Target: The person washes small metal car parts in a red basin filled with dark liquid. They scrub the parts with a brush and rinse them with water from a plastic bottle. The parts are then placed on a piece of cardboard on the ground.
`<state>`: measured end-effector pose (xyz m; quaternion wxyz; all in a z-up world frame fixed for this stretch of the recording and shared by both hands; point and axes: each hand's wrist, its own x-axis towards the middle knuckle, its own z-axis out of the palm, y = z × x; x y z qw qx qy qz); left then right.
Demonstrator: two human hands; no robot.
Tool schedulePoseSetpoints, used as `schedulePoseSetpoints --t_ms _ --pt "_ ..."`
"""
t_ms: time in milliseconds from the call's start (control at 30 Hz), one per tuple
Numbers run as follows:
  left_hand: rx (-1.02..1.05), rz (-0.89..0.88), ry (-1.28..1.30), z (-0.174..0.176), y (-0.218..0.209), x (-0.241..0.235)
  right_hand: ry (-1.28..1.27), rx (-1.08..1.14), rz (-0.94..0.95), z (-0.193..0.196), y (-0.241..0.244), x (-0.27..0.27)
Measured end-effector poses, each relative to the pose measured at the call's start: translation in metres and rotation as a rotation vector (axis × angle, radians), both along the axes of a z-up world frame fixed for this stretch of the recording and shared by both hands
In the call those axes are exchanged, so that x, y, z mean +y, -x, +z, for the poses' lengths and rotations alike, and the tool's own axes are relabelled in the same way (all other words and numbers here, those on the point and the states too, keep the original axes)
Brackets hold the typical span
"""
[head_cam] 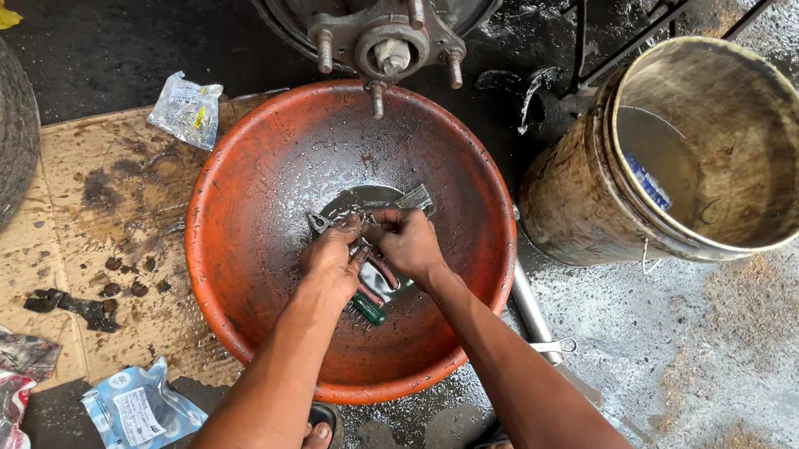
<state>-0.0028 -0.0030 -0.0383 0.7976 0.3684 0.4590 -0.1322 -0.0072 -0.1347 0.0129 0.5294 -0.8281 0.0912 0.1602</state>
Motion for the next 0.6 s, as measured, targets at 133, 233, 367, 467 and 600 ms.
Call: schedulePoseSetpoints --t_ms 133,233,367,467,600 --pt "0.045 -0.026 -0.018 -0.001 0.004 -0.002 0.045 0.057 -0.054 0.005 0.004 0.0" --pt "0.029 -0.009 -0.012 -0.003 0.01 -0.01 0.028 0.08 -0.181 0.0 0.008 0.003" --pt "-0.086 0.006 0.092 -0.012 0.008 -0.021 -0.239 0.144 -0.377 -0.012 0.008 0.007" --pt "-0.162 -0.039 0.05 -0.015 0.004 -0.016 -0.504 0.258 -0.401 -0.014 0.0 0.006" --pt "-0.089 0.078 0.014 -0.004 -0.005 -0.015 -0.614 0.325 -0.423 -0.01 -0.006 0.006"
